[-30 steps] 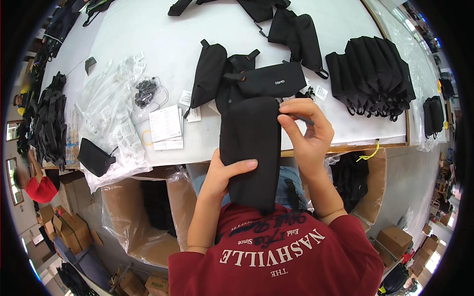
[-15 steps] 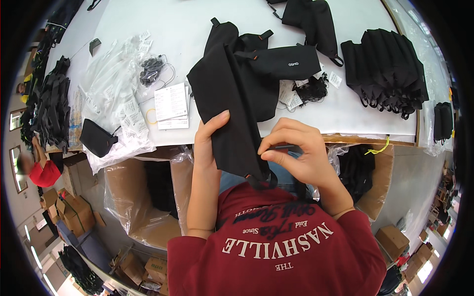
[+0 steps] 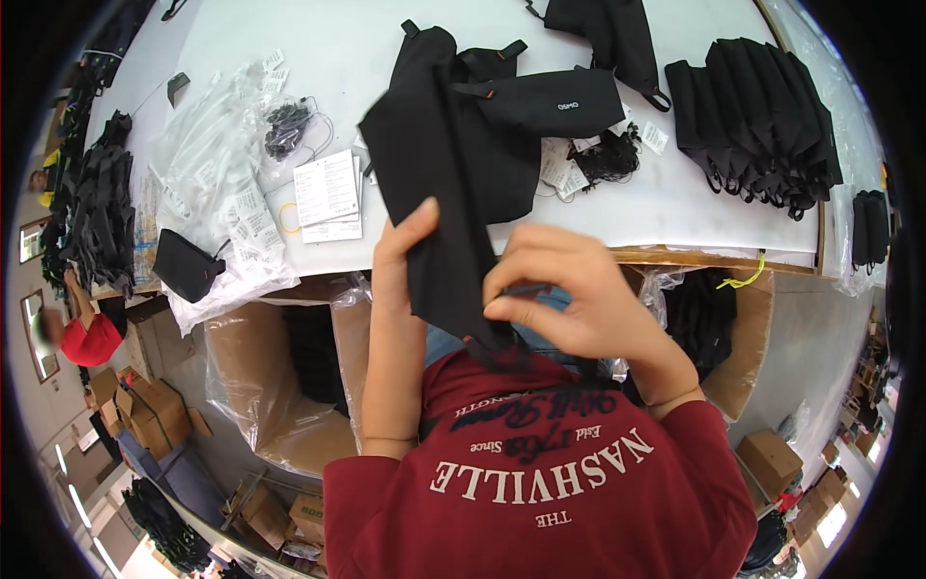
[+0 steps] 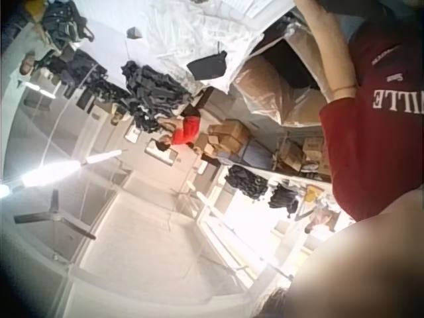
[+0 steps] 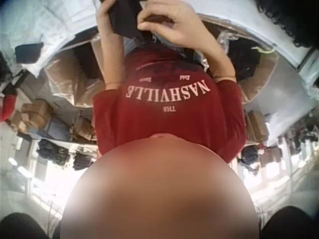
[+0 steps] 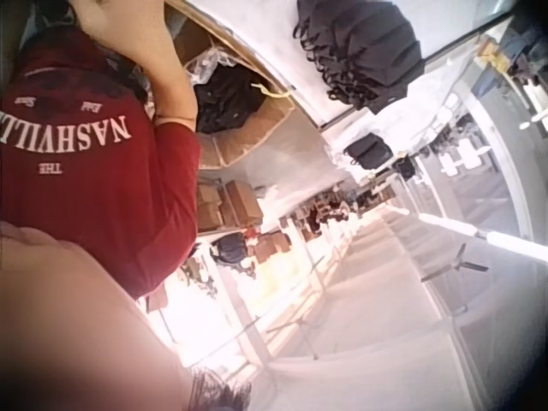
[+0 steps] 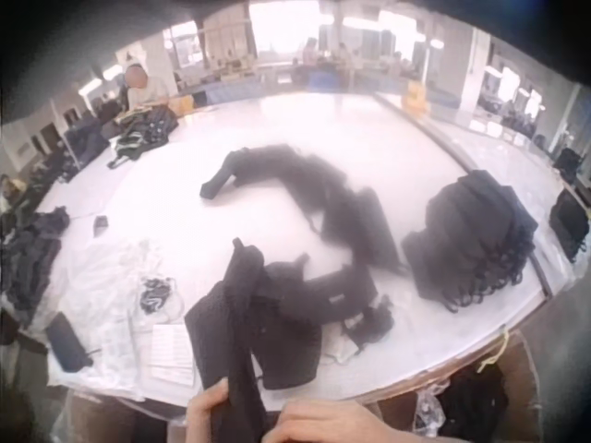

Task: The recorder is packing fanny packs into boxes, including adding tags and silica gel packets.

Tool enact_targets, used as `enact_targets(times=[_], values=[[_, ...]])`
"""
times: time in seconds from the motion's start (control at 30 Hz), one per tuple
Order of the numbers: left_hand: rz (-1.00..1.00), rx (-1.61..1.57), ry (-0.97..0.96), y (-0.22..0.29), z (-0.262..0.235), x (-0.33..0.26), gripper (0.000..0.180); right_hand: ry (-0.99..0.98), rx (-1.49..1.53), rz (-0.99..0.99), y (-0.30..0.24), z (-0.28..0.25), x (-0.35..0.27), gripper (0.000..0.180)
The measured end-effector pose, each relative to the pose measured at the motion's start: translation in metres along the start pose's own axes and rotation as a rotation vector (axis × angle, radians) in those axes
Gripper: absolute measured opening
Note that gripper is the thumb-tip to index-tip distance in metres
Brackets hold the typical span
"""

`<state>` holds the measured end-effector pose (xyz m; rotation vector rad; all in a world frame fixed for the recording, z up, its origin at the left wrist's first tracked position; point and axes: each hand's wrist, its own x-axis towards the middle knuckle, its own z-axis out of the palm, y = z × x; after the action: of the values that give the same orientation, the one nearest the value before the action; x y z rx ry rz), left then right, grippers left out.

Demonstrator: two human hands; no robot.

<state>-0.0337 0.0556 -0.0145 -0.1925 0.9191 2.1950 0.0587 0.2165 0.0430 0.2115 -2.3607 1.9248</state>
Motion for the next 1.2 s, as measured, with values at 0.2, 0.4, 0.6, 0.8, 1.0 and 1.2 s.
enact_targets(times=[0.2,0.4,0.6,0.8,1.0,1.2], values=[[0.014,-0.067,-0.025,-0.005,-0.005,0.004,0.018,-0.014,0.056,0.004,0.004,0.005,-0.006,0.009],[0.026,0.01,-0.163,-0.009,0.005,-0.003,0.047,0.217,-0.032,-0.059,-0.001,0.0,0.011,0.008],[-0.033,0.038,-0.156,-0.014,0.002,-0.005,0.052,0.277,-0.064,-0.054,0.0,-0.009,0.017,0.006],[-0.029,-0.002,-0.082,-0.021,-0.008,-0.002,0.039,0.049,0.053,0.071,0.0,0.003,-0.003,0.007],[0.022,-0.088,-0.179,-0.01,-0.009,0.003,0.027,-0.102,0.088,0.066,0.002,0.012,-0.009,0.007],[0.005,0.054,-0.195,-0.006,0.001,-0.007,0.055,0.121,-0.083,-0.047,-0.007,0.0,0.004,0.011]])
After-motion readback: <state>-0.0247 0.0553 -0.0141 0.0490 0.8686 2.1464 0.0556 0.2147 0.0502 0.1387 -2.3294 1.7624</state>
